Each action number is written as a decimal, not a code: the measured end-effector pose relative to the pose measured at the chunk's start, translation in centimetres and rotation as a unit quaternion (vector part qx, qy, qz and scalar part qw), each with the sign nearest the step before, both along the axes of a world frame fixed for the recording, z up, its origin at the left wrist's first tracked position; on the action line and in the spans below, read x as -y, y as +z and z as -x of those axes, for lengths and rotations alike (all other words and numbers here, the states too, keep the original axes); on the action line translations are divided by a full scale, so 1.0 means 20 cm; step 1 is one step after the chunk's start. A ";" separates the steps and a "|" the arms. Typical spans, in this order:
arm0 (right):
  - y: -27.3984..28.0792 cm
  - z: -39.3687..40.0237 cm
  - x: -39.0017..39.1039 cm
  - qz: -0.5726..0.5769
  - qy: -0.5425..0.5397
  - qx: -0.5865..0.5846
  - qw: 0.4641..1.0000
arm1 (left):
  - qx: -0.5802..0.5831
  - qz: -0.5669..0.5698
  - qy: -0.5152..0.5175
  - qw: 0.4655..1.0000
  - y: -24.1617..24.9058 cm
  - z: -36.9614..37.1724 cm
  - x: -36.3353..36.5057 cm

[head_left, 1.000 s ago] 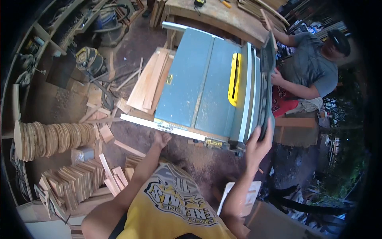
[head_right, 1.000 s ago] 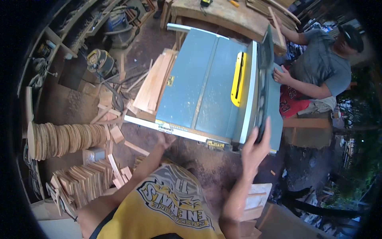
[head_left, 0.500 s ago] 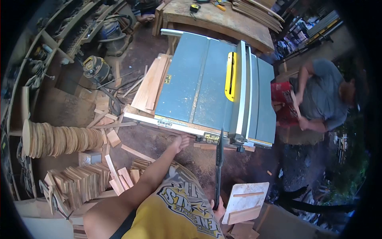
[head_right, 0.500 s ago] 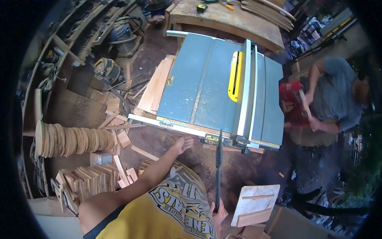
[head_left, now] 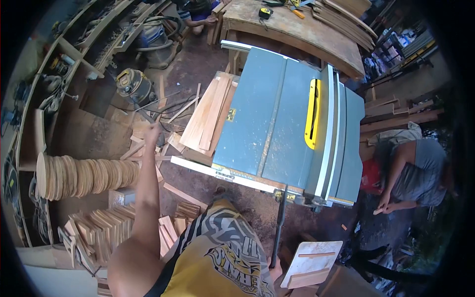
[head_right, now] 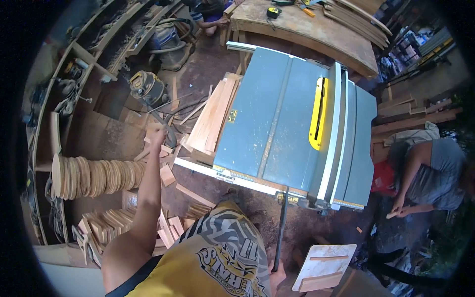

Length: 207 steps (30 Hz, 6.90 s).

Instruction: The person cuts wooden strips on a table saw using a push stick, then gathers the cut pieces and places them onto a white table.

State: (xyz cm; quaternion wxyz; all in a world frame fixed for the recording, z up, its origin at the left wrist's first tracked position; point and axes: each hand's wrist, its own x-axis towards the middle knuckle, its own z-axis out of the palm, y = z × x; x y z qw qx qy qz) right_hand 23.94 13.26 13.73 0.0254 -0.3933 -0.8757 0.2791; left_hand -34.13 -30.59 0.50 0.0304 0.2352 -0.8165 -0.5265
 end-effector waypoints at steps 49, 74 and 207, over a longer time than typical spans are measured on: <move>-0.07 0.24 -0.10 0.391 -0.212 -0.334 0.831 | -0.193 0.097 -0.396 0.892 0.50 -1.20 -2.38; -0.12 0.30 -0.14 0.414 -0.318 -0.343 0.781 | -0.055 -0.141 -0.405 0.902 0.47 -1.36 -2.02; -0.06 0.33 -0.12 0.595 -0.354 -0.371 0.619 | -0.096 0.071 -0.351 0.929 0.57 -1.24 -2.41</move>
